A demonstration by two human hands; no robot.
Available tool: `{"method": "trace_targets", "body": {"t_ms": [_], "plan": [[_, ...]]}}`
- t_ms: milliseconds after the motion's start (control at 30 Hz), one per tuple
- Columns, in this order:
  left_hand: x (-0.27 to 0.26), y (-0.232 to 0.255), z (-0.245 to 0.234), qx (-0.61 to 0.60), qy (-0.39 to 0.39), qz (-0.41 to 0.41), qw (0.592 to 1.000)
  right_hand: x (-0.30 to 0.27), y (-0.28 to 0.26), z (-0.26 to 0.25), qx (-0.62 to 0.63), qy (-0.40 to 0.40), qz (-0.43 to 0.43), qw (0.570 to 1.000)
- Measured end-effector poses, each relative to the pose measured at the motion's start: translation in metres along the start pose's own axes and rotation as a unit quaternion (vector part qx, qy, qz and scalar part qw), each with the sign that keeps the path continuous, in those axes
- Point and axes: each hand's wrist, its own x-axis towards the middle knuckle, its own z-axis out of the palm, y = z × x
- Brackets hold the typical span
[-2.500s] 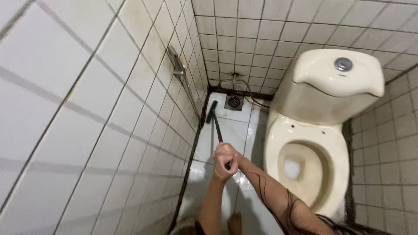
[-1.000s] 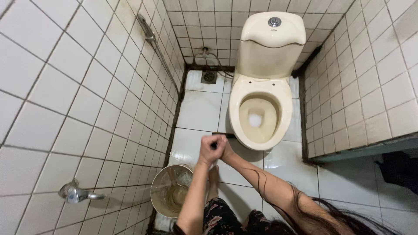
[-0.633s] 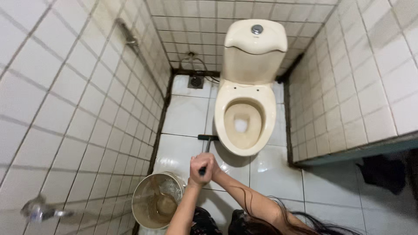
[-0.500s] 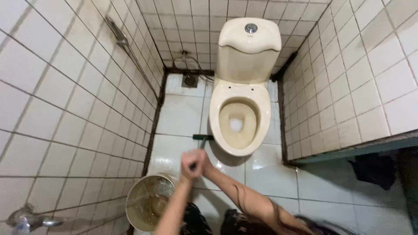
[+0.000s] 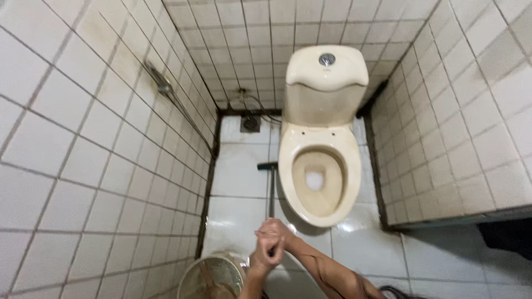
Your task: The person uses a squeegee to push water across the tiled floor around a toilet, then pours water from a bucket into the toilet bowl and continues squeegeeing the floor. The person repeatedly moves water toward the drain and refills the bucket from a wall tap.
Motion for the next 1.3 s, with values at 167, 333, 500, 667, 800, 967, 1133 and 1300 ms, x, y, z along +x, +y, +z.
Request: {"method": "trace_targets", "body": {"t_ms": [167, 333, 500, 667, 800, 967, 1133, 1300], "plan": [[0.069, -0.008, 0.022, -0.017, 0.142, 0.056, 0.988, 0.015, 0.028, -0.039, 0.078, 0.060, 0.020, 0.995], [0.134, 0.030, 0.010, -0.047, 0.064, -0.020, 0.997, 0.044, 0.041, -0.058, 0.141, 0.060, 0.091, 0.984], [0.183, 0.011, 0.012, -0.048, 0.091, 0.005, 0.995, 0.084, 0.087, -0.079, 0.187, 0.022, 0.166, 0.968], [0.218, -0.062, 0.021, -0.074, 0.093, 0.013, 0.993, 0.131, 0.120, -0.093, 0.145, 0.151, -0.015, 0.978], [0.224, -0.115, 0.037, -0.007, 0.192, 0.053, 0.980, 0.164, 0.142, -0.100, 0.041, 0.116, 0.091, 0.988], [0.221, -0.173, 0.030, 0.024, 0.031, 0.049, 0.998, 0.165, 0.167, -0.091, 0.031, 0.080, 0.060, 0.994], [0.228, -0.161, 0.025, 0.057, -0.044, -0.034, 0.997, 0.174, 0.182, -0.111, 0.044, -0.047, 0.031, 0.997], [0.270, -0.085, -0.024, -0.041, 0.054, 0.055, 0.996, 0.207, 0.142, -0.130, 0.140, -0.065, 0.048, 0.987]]}}
